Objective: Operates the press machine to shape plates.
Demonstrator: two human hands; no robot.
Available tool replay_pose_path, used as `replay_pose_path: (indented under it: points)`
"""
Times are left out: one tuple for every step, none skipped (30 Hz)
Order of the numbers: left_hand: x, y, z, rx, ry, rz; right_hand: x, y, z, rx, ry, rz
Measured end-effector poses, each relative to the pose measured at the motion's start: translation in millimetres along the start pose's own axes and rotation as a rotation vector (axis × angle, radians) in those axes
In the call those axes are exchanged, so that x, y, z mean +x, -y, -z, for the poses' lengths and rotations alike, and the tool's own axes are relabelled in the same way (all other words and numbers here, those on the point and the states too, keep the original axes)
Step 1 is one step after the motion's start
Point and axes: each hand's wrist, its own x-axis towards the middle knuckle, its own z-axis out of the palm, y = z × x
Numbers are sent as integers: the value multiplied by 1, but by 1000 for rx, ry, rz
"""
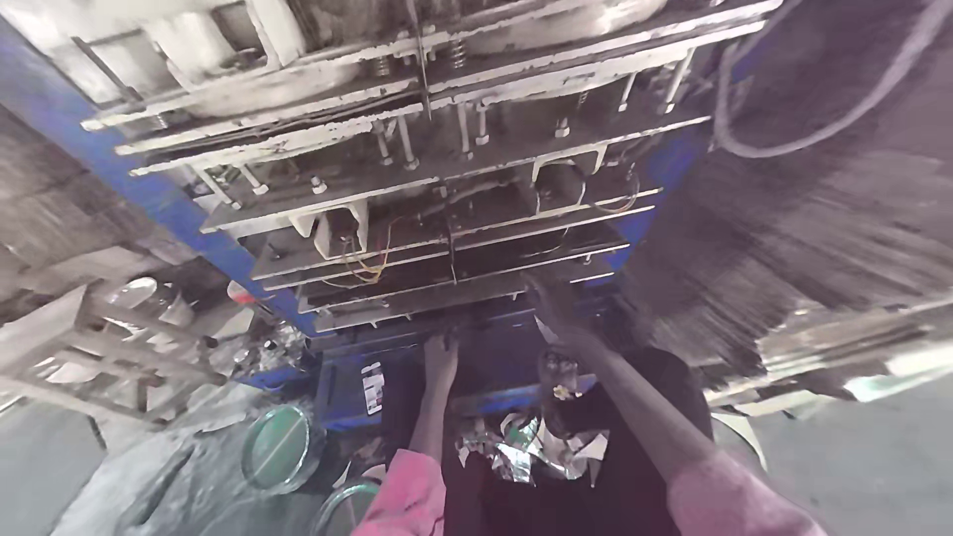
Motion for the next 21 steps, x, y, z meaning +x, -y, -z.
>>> replay_pose_path:
  points:
    - [1,7,3,-13,-9,-6,18,-15,-15,-10,-162,69]
    - [1,13,6,-35,-19,-24,33,-22,-22,-32,-214,88]
    - [1,18,10,-60,-26,-56,46,-24,-25,-70,-215,67]
    - [1,21,13,-92,-38,-96,60,-23,-25,-124,-185,14]
    - [1,24,16,-125,-51,-124,71,-21,-26,-161,-142,-45]
    - [0,26,19,-149,-62,-132,74,-15,-26,-177,-99,-100]
    - [0,29,22,-160,-83,-132,68,2,-14,-190,5,-167]
    - [0,31,26,-143,-123,-134,60,30,11,-189,226,-264]
    - [4,30,32,-95,-180,-140,56,51,27,-149,326,-334]
    - [13,28,39,-30,-230,-148,55,61,33,-115,352,-374]
    - [25,26,46,34,-278,-176,59,60,31,-133,375,-392]
    - [38,23,53,74,-340,-210,66,47,22,-162,361,-382]
    - [51,21,59,93,-387,-237,69,23,0,-158,256,-345]
    - [62,18,65,113,-439,-254,68,-8,-31,-117,29,-281]
    - [68,15,68,126,-501,-273,63,-27,-45,-91,-87,-240]
    - [67,15,68,118,-548,-268,47,-32,-48,-21,-177,-216]
    - [62,20,65,86,-584,-262,29,-23,-41,34,-240,-221]
    - [54,27,59,43,-599,-251,5,-4,-23,49,-146,-278]
    - [48,32,54,-20,-585,-225,-15,15,-2,34,68,-358]
    - [44,36,50,-84,-559,-201,-32,17,-8,5,112,-369]
    - [40,38,48,-139,-529,-188,-50,-4,-60,22,-255,-247]
